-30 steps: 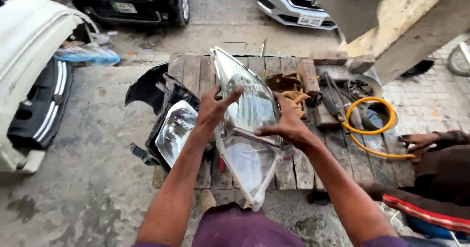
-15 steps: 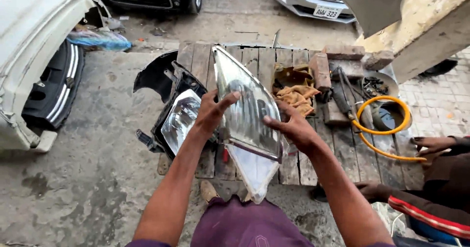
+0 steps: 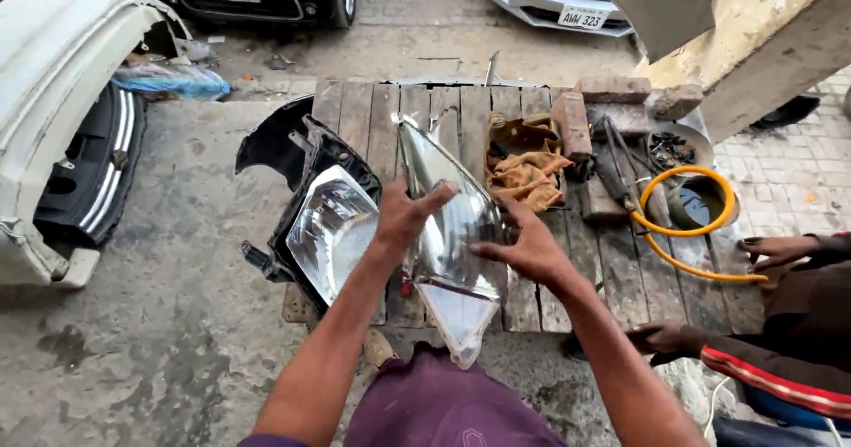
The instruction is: Cleaning the surface of a car headlight lens using a cloth and cleaning agent at a workbench.
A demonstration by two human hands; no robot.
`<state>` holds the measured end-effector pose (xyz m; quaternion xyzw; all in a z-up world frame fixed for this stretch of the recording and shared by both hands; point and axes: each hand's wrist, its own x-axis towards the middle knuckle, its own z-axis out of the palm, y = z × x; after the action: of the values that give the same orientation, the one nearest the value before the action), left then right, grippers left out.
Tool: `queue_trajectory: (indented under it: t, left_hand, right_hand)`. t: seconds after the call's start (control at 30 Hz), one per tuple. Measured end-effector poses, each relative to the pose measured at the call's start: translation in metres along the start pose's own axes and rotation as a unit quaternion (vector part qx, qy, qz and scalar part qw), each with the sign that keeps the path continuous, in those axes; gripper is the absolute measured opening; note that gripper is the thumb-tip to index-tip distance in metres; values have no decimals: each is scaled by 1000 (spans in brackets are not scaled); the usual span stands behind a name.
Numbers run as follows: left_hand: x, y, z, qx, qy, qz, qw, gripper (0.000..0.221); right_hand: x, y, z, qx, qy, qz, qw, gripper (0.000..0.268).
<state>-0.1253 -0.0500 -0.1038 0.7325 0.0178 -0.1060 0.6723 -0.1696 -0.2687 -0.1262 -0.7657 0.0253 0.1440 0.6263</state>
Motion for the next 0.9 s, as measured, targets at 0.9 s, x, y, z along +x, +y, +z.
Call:
queue_trajectory:
  t: [0.9]
  left_hand:
    - [50,-11,-69,49,-111,-114,986,82]
  right_hand:
    - [27,-11,105,-213,15,-109,971,138]
